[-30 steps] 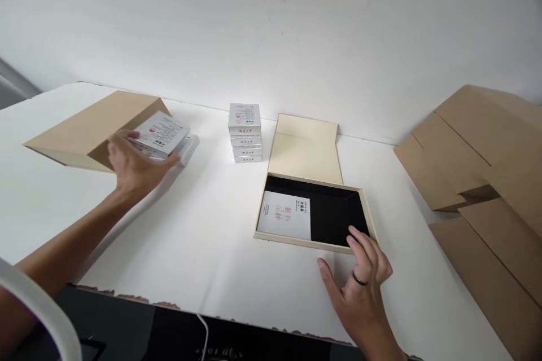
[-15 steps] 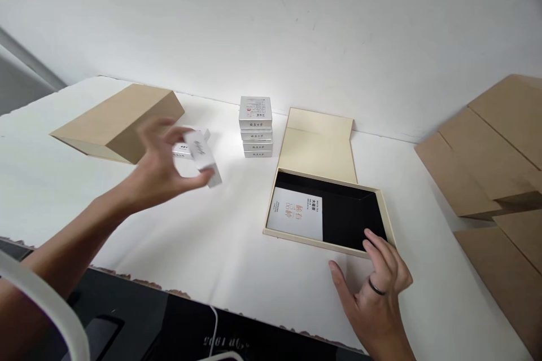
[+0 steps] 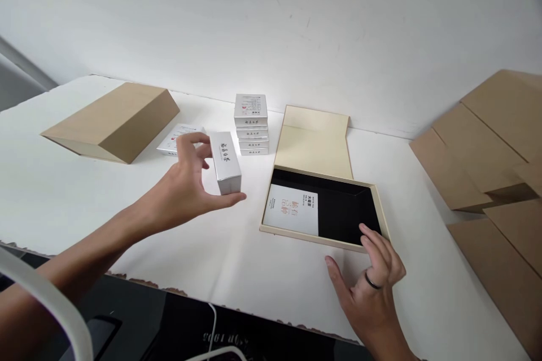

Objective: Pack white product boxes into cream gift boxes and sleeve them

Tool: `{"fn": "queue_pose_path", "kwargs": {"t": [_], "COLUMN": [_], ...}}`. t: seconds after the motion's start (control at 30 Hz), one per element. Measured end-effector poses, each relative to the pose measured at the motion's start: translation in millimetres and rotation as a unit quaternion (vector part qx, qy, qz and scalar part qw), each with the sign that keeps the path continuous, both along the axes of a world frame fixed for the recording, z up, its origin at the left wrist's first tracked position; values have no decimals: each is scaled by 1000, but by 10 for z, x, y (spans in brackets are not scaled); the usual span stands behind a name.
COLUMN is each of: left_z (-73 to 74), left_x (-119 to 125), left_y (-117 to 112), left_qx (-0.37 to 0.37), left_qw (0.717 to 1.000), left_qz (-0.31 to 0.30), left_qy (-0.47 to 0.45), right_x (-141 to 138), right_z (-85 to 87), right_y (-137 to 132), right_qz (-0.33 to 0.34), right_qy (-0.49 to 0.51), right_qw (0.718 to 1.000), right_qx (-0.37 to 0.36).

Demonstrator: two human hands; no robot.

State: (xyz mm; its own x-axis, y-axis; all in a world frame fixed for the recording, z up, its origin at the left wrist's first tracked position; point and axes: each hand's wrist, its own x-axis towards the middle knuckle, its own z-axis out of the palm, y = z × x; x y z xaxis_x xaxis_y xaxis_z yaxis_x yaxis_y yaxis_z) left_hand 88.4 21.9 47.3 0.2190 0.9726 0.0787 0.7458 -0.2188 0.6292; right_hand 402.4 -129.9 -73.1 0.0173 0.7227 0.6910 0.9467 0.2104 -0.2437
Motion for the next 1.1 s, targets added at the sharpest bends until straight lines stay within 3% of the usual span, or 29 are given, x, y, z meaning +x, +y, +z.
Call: {"fn": "queue_pose_path", "kwargs": {"t": [0.13, 0.23, 0.33, 0.43, 0.57, 0.73, 0.83, 0.97, 1.1], "left_z": [150, 72, -53, -119, -91, -29, -43, -27, 36], "left_x": [424, 783, 1034, 1129, 1032, 921, 1152, 1601, 1714], "left_y": [-80, -118, -130, -116, -65, 3, -14, -45, -26], "left_qx": [91, 119, 82, 65, 64, -79, -109, -14, -28], "left_qw": [988, 974, 960, 962, 960, 962, 942, 912, 904], "left_qz": [-106, -186, -268, -264, -273, -261, -317, -401, -417], "left_qy": [-71, -52, 23, 29, 25, 29, 28, 91, 90], "right_x": [-1, 6, 14, 15, 11, 25, 46, 69, 62], "right_z": [-2, -8, -12, -4, 22, 32, 16, -13, -27], "right_y": [-7, -8, -3, 2, -7, -22, -26, -31, -34], "right_qz": [-5, -5, -4, -5, 0, 17, 23, 28, 17], "right_qy": [6, 3, -1, 5, 5, 21, 33, 51, 44], "right_qw": [1000, 1000, 1000, 1000, 1000, 1000, 999, 998, 999], "right_qx": [1, -1, 3, -3, -11, -10, 0, 16, 12]}}
